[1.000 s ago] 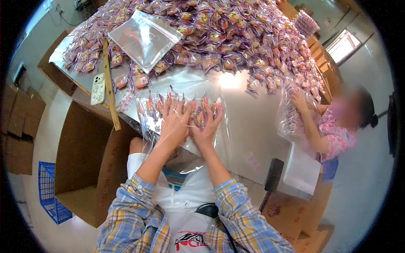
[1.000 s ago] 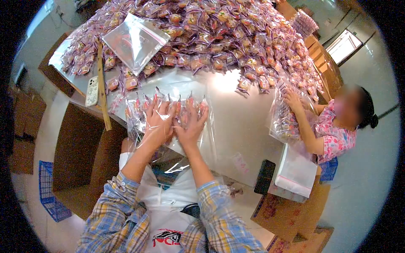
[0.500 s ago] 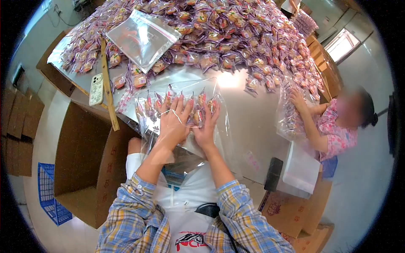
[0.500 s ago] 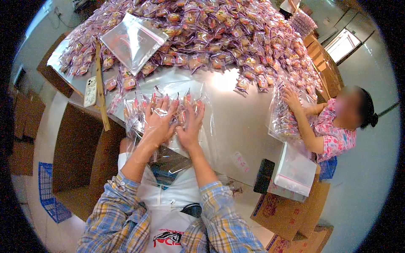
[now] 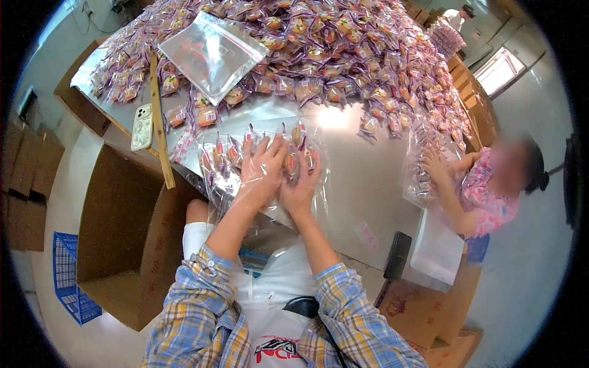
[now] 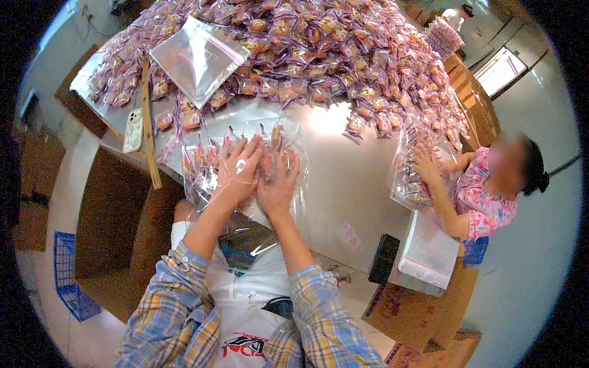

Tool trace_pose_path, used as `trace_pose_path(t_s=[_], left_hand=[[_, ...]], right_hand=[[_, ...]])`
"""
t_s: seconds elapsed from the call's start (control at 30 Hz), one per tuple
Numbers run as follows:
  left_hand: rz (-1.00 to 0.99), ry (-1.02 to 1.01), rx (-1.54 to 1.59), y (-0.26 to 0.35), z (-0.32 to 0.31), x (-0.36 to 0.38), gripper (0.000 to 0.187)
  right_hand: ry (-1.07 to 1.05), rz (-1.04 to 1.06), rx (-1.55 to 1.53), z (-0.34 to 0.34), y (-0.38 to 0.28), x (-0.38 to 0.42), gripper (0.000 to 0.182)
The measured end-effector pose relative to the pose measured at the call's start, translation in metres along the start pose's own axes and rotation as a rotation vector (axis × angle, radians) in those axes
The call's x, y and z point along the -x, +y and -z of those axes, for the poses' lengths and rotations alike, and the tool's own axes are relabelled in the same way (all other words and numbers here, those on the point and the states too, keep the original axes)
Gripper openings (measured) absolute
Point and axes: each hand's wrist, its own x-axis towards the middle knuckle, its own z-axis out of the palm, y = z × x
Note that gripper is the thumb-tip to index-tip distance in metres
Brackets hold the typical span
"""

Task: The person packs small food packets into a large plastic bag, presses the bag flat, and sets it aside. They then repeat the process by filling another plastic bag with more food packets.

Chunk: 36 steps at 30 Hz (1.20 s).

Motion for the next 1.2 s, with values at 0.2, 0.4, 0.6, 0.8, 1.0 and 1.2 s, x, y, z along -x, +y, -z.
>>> trace_pose_path(t_s=[0.2, 0.4, 0.6, 0.8, 1.0, 1.2], left_hand=[[-0.005, -0.033, -0.069, -0.006, -0.013, 0.002, 0.061], [0.012, -0.108, -0.167, 0.009, 0.002, 0.000, 0.079], [0.055, -0.226, -0.078, 0.009, 0.012, -0.003, 0.089], [0.076, -0.099, -0.099, 0.004, -0.008, -0.002, 0.084], [0.036, -0.093, -0.190, 0.001, -0.011, -0.003, 0.074], [0.028, -0.062, -0.173, 0.003, -0.001, 0.000, 0.074]], right_hand=[[-0.036, -0.030, 0.044, 0.001, 0.001, -0.004, 0.069], [-0.067, -0.103, 0.010, 0.001, 0.004, -0.005, 0.073], [-0.165, 0.030, 0.279, 0.012, 0.005, -0.012, 0.081], [-0.375, 0.182, 0.284, 0.032, 0.011, -0.037, 0.086], [-0.544, 0.125, 0.312, 0.045, 0.002, -0.071, 0.066], [-0.483, 0.118, 0.471, 0.027, -0.016, -0.096, 0.059]])
